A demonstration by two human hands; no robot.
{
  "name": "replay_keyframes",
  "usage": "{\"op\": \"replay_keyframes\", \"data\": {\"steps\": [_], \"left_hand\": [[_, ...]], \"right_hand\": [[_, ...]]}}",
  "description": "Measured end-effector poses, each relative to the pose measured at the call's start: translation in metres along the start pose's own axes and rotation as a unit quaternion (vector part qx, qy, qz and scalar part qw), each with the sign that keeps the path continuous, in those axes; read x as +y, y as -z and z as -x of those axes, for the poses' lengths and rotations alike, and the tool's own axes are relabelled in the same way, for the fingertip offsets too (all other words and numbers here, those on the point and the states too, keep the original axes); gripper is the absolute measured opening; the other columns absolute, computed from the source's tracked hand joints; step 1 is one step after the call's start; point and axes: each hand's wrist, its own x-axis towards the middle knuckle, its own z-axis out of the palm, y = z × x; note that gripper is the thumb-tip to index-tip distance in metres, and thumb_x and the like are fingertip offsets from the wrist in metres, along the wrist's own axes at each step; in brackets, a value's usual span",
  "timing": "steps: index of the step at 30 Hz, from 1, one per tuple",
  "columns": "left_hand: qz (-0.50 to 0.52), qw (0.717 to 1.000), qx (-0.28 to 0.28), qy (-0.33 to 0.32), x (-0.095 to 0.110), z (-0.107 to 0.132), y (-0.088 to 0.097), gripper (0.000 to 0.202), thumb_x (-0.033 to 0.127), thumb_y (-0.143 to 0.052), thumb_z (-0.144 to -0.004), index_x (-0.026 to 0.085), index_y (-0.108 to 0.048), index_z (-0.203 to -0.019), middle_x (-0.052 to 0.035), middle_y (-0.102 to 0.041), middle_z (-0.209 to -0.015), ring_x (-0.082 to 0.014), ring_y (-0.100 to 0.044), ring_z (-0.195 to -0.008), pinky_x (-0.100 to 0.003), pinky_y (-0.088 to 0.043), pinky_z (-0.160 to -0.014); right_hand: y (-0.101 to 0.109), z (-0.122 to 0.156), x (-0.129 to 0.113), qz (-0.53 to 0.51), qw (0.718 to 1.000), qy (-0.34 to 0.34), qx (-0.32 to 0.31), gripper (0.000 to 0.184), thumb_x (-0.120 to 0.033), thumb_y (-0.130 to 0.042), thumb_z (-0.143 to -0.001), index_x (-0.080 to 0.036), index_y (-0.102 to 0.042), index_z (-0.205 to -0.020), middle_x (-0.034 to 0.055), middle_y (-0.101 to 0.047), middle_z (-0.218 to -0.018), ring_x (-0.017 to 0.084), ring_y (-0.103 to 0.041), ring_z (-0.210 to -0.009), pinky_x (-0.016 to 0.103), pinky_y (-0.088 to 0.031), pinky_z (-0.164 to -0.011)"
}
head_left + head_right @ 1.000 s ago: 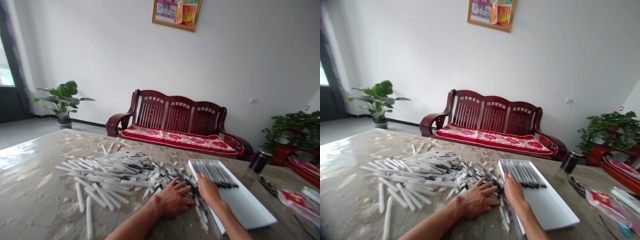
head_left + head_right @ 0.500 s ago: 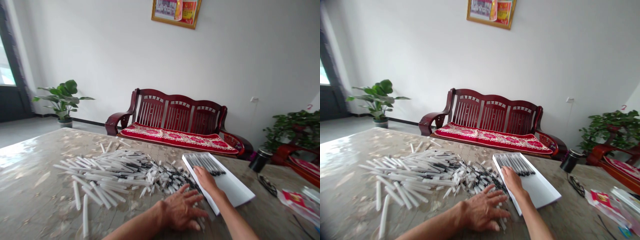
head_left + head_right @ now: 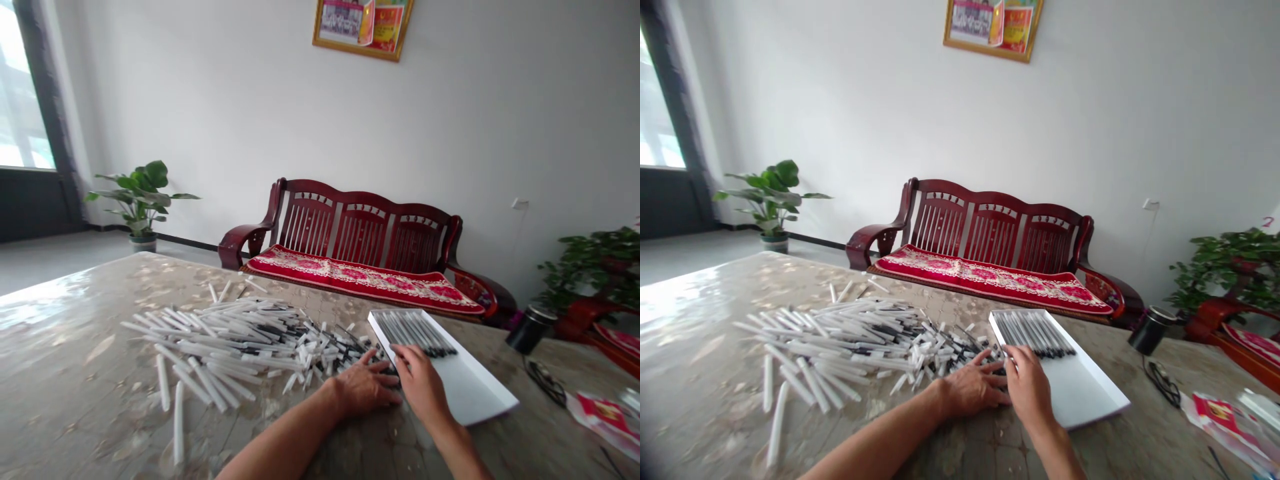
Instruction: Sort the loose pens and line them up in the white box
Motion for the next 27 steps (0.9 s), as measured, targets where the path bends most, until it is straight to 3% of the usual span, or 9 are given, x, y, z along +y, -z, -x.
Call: {"op": "replay_keyframes", "data": {"steps": [4, 8, 13, 17, 23, 27], "left_hand": [[-0.013, 0.999, 0.014, 0.025, 0.0, 0.007, 0.01, 0.028, 0.036, -0.052, -0.093, 0.034, -0.064, -0.118, -0.001, -0.062, -0.135, -0.0219, -0.039, -0.138, -0.051, -0.022, -0.116], [-0.029, 0.989, 0.012, 0.142, 0.011, 0.038, 0.022, 0.05, 0.05, -0.053, -0.09, 0.031, -0.051, -0.135, -0.0094, -0.045, -0.151, -0.03, -0.029, -0.144, -0.06, -0.016, -0.116], [-0.071, 0.941, -0.008, 0.331, 0.017, 0.088, 0.024, 0.071, 0.053, -0.061, -0.081, 0.031, -0.04, -0.146, -0.0137, -0.028, -0.16, -0.0373, -0.012, -0.148, -0.068, -0.004, -0.114], [-0.067, 0.893, -0.004, 0.446, 0.016, 0.102, 0.025, 0.073, 0.05, -0.065, -0.078, 0.033, -0.041, -0.145, -0.0162, -0.027, -0.16, -0.0409, -0.018, -0.147, -0.071, -0.008, -0.111], [-0.055, 0.893, 0.002, 0.447, 0.004, 0.092, 0.024, 0.072, 0.047, -0.067, -0.079, 0.029, -0.044, -0.145, -0.0171, -0.032, -0.157, -0.0399, -0.023, -0.145, -0.065, -0.022, -0.112], [-0.053, 0.901, 0.018, 0.429, -0.011, 0.091, 0.016, 0.069, 0.05, -0.063, -0.082, 0.028, -0.043, -0.145, -0.0173, -0.034, -0.156, -0.0381, -0.026, -0.145, -0.064, -0.022, -0.112]], "right_hand": [[-0.005, 0.002, -0.013, 0.071, 0.997, 0.019, -0.003, 0.034, -0.02, -0.042, -0.091, -0.018, -0.064, -0.116, 0.0098, -0.066, -0.113, 0.021, -0.059, -0.11, 0.031, -0.046, -0.095], [0.001, 0.01, -0.014, 0.25, 0.968, -0.021, -0.027, 0.036, -0.016, -0.049, -0.088, -0.018, -0.061, -0.122, 0.0116, -0.065, -0.113, 0.026, -0.061, -0.106, 0.034, -0.048, -0.09], [0.011, 0.036, -0.005, 0.352, 0.923, -0.074, -0.133, 0.037, -0.019, -0.047, -0.092, -0.02, -0.057, -0.128, 0.0119, -0.067, -0.104, 0.024, -0.068, -0.089, 0.029, -0.048, -0.065], [0.005, 0.043, -0.002, 0.334, 0.92, -0.098, -0.182, 0.042, -0.014, -0.036, -0.095, -0.021, -0.052, -0.133, 0.0124, -0.071, -0.099, 0.023, -0.072, -0.079, 0.028, -0.046, -0.058], [-0.01, 0.03, -0.015, 0.305, 0.929, -0.107, -0.182, 0.042, -0.009, -0.035, -0.091, -0.016, -0.056, -0.127, 0.0145, -0.073, -0.092, 0.024, -0.072, -0.079, 0.028, -0.047, -0.061], [-0.005, 0.025, -0.027, 0.317, 0.923, -0.112, -0.19, 0.037, -0.013, -0.037, -0.093, -0.014, -0.058, -0.124, 0.0169, -0.071, -0.098, 0.027, -0.072, -0.084, 0.032, -0.049, -0.064]]}}
